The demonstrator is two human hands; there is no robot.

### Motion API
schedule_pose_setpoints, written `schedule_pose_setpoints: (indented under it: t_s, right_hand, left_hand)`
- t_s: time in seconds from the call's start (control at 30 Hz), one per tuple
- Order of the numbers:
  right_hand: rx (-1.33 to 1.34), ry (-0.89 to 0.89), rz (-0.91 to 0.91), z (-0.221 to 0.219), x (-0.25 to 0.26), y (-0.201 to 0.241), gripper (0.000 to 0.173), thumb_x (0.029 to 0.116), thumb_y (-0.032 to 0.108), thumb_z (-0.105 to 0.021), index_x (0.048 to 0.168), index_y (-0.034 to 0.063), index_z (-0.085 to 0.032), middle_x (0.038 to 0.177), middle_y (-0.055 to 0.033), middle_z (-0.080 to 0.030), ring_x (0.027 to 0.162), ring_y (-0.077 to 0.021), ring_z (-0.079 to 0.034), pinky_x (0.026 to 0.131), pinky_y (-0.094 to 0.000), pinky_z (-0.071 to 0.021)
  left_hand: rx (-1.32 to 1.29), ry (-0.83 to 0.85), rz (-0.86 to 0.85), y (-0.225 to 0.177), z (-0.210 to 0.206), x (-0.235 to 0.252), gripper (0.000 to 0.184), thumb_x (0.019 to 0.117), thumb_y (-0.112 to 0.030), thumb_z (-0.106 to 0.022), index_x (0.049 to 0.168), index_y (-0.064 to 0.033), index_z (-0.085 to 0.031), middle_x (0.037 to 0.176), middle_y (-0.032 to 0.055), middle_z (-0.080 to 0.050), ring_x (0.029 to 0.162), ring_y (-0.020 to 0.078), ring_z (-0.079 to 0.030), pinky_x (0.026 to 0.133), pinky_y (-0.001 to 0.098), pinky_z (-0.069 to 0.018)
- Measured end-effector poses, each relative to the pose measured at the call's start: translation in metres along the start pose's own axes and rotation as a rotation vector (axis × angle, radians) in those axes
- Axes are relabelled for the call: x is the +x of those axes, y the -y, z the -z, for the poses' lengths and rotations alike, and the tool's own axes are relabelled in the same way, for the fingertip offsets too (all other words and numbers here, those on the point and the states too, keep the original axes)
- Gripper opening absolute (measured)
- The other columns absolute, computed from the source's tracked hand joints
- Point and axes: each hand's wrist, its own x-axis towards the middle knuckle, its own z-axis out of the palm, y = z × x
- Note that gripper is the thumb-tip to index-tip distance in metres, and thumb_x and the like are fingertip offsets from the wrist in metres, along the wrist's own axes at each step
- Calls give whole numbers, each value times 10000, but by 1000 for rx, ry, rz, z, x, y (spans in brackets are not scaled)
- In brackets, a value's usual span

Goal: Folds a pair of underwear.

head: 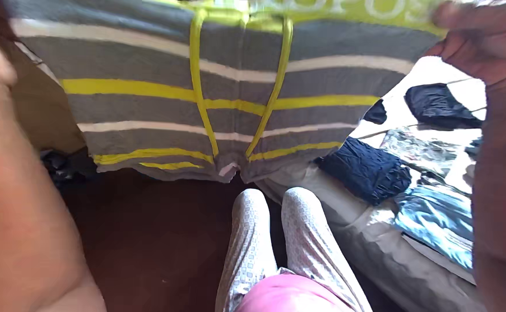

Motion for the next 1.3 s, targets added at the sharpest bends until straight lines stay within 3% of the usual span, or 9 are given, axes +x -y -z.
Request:
schedule_pose_setpoints:
  t_s: [0.1, 0.3, 0.43, 0.6, 0.73, 0.83, 1.0, 1.13, 1.3]
  right_hand:
    - [-61, -170, -99, -24, -2, -8, 160, 907, 40, -696, 942, 193, -668, 896, 101, -751, 793, -32, -721, 713, -240, -638]
    - [-147, -251, -210, -28, -13, -38, 469, 824, -29, -730, 1268, 90, -634, 996, 35, -754, 862, -51, -719, 762, -224, -613]
    - [-293, -314, -177, -36, -60, -33, 278, 807, -33, -747, 1026, 130, -694, 906, 118, -741, 813, 28, -692, 748, -175, -594]
    - [-393, -33, -70, -50, -211, -83, 124, 825, 228, -807, 911, 193, -725, 974, 74, -720, 996, -96, -679, 929, -323, -571]
    - [-248, 129, -567, -99, -348, -119, 132, 820, 165, -784, 914, 78, -751, 924, 18, -721, 892, -53, -680, 839, -265, -581]
    - [-175, 420, -947, -114, -371, -113, 159, 837, 107, -801, 977, 46, -758, 936, -51, -736, 833, -144, -698, 761, -362, -588]
    - [-344, 220, -871, -105, -318, -118, 212, 939, 44, -655, 1126, -19, -732, 1058, -131, -746, 920, -191, -722, 864, -401, -595]
    - [-464, -88, -633, -126, -254, -173, 261, 1002, 233, -629, 1162, 54, -732, 1172, -95, -729, 1031, -159, -711, 882, -384, -599]
    - [-630, 80, -449, -186, -191, -227, 339, 1035, 342, -559, 1232, 142, -749, 1381, -158, -626, 1377, -390, -492, 1114, -581, -404]
  left_hand:
    - [-63, 218, 38, -12, -23, -17, 213, 983, -370, -663, 1071, -177, -669, 910, -94, -685, 790, 33, -680, 723, 274, -603]
    - [-166, 307, 162, 17, -61, -63, 66, 1050, -256, -567, 1061, -213, -616, 864, -157, -690, 739, -15, -683, 711, 211, -606]
    - [-325, 485, -9, 69, -38, -109, 61, 1030, -248, -602, 1062, -282, -642, 1041, -172, -691, 993, 18, -681, 914, 278, -591]
    - [-291, 987, -46, 126, 3, -244, 231, 968, -442, -668, 1050, -258, -781, 1261, -34, -696, 1249, 191, -613, 1083, 384, -503]
    - [-228, 1395, 405, 157, 25, -383, 155, 911, -270, -721, 962, -161, -817, 1170, -14, -722, 1104, 99, -666, 971, 288, -558]
    - [-8, 1602, 612, 170, 30, -423, 176, 893, -149, -709, 1039, -100, -794, 1132, 38, -736, 1038, 131, -696, 893, 343, -579]
    - [483, 1306, 391, 148, -28, -375, 325, 1030, -146, -590, 1324, -27, -661, 1327, 229, -645, 1236, 439, -606, 1050, 672, -430]
    - [311, 964, 244, 129, -125, -370, 396, 1069, -287, -536, 1363, -40, -632, 1407, 183, -598, 1299, 332, -576, 1085, 549, -456]
    - [257, 1044, 93, 118, -202, -394, 491, 1075, -399, -501, 1460, -102, -561, 1561, 177, -451, 1458, 373, -400, 1183, 556, -333]
